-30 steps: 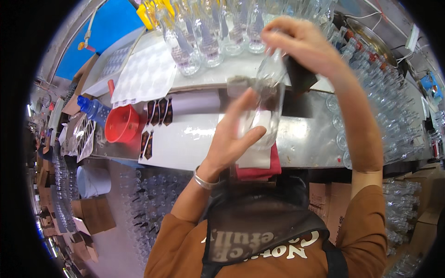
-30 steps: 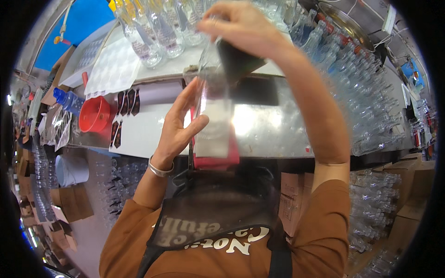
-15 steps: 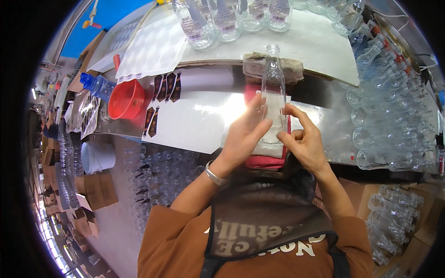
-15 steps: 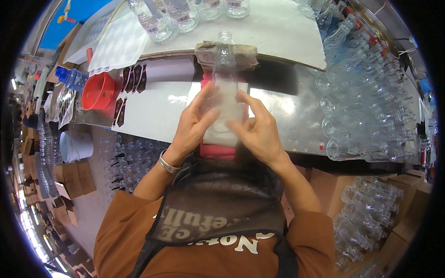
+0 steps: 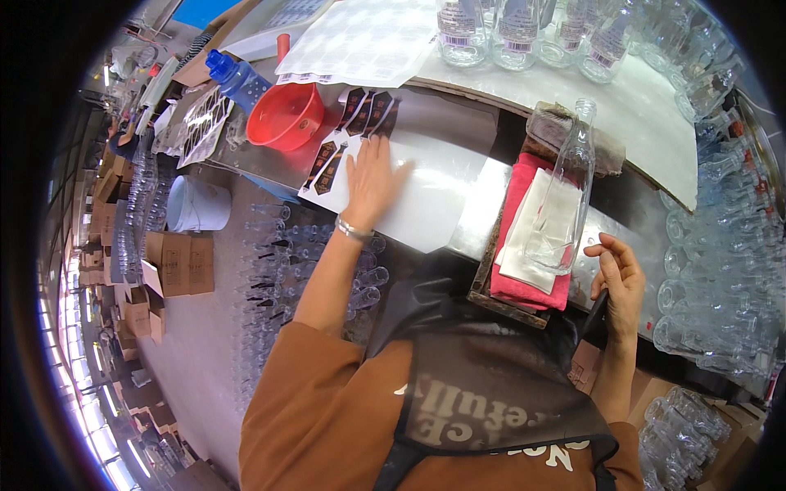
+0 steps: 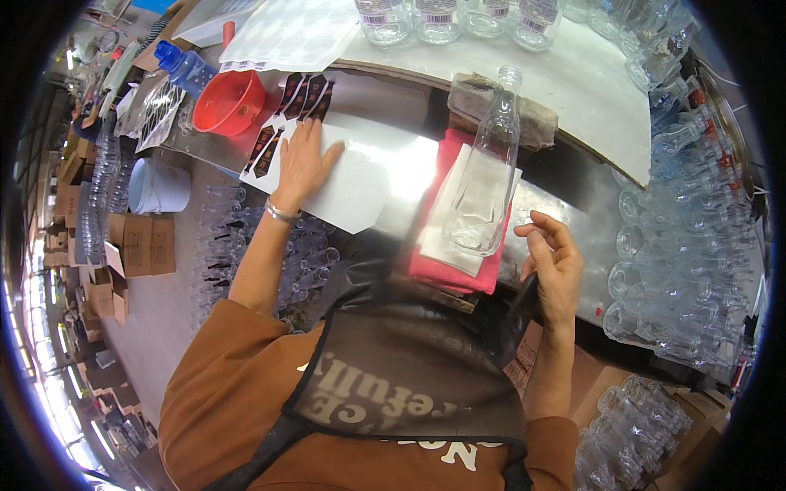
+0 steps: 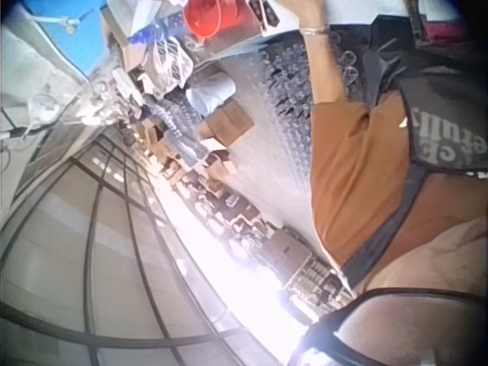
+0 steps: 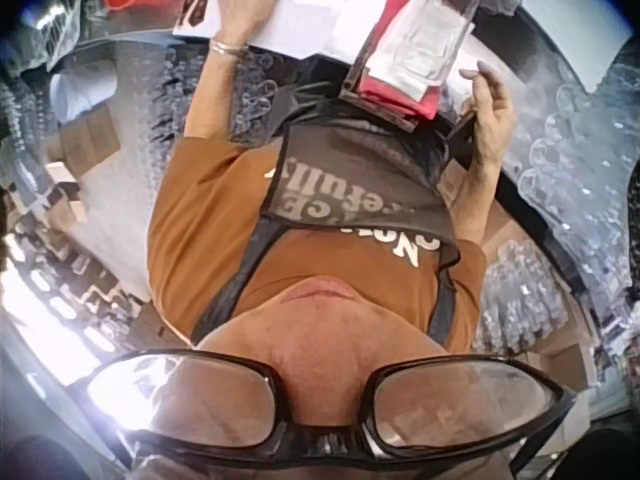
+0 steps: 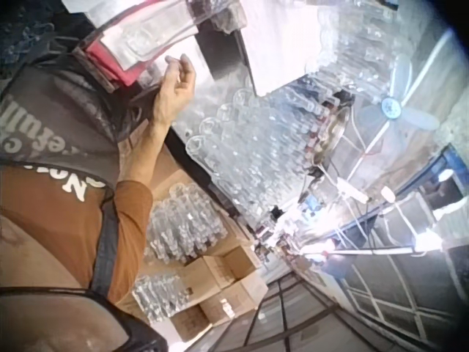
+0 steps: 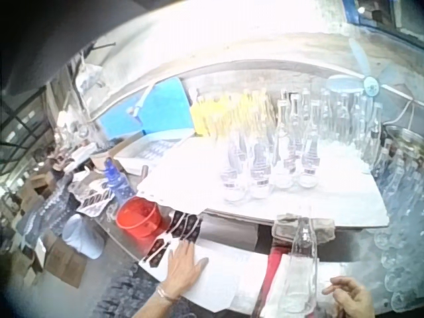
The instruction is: The person applies labels to clear plastic bottles one at a time. They pick up a bottle, smooth a label onto its surface, and place it on the table. The process repeats with multiple bottles in a consistent sequence.
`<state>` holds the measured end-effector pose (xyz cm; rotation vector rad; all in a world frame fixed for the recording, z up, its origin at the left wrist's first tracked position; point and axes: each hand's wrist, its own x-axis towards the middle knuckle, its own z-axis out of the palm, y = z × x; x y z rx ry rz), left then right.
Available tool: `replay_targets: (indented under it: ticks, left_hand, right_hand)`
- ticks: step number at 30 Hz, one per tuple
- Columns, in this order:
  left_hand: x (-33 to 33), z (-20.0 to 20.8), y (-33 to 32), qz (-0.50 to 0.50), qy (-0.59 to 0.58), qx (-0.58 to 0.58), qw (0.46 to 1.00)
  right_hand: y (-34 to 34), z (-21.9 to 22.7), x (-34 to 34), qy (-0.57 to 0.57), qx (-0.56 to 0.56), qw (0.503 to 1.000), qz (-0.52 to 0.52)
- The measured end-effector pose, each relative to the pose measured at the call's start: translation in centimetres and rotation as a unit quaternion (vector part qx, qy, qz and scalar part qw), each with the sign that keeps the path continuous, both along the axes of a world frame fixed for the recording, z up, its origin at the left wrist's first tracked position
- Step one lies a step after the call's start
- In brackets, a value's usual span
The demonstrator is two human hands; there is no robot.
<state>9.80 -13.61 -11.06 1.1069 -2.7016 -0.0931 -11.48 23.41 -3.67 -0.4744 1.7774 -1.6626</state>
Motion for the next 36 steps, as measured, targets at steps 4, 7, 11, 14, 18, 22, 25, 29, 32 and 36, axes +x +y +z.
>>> replay_targets:
  ticks: [4, 7, 11, 14, 18, 22, 25, 29, 32, 36]
  left_hand:
    - [4.1, 3.7, 6.9, -0.082, -0.07, 0.007, 0.994]
    - [5.8, 6.7, 10.4, -0.108, -0.092, 0.084, 0.986]
    - [6.8, 5.8, 7.7, -0.178, -0.013, 0.057, 0.982]
    - [8.8, 3.4, 5.1, -0.233, 0.041, 0.07, 0.969]
    - [9.5, 5.5, 6.7, -0.143, 0.101, 0.172, 0.969]
    - [5.6, 7.8, 7.3, 0.052, 0.298, 0.539, 0.786]
    - [-2.5, 11.8, 9.9, -0.114, 0.322, 0.47, 0.814]
    - [-10.0, 14.4, 13.2, -0.401, 0.313, 0.081, 0.857]
    - [-10.5, 13.1, 14.0, -0.445, 0.257, 0.024, 0.857]
    - [-9.0, 11.0, 14.6, -0.443, 0.221, 0.053, 0.867]
  right_hand:
    - [0.4, -0.4, 0.0, 0.009, 0.023, 1.0, -0.002]
    - [0.4, -0.4, 0.4, 0.008, 0.039, 0.999, -0.004]
    - [-1.1, 1.2, 2.0, 0.077, 0.015, 0.996, 0.049]
    - [-1.8, 2.6, 3.0, 0.139, 0.056, 0.985, 0.087]
    - [-2.3, 1.7, 3.0, 0.308, 0.075, 0.943, 0.1]
    - [-2.0, 0.7, 2.5, 0.317, 0.029, 0.941, 0.115]
    - [-2.0, 0.7, 2.5, 0.312, 0.026, 0.942, 0.117]
    - [-2.1, 0.3, 2.9, 0.328, 0.028, 0.939, 0.098]
    - [-2.0, 0.5, 2.6, 0.327, 0.029, 0.939, 0.104]
    - [-1.9, 0.6, 2.1, 0.319, 0.031, 0.939, 0.128]
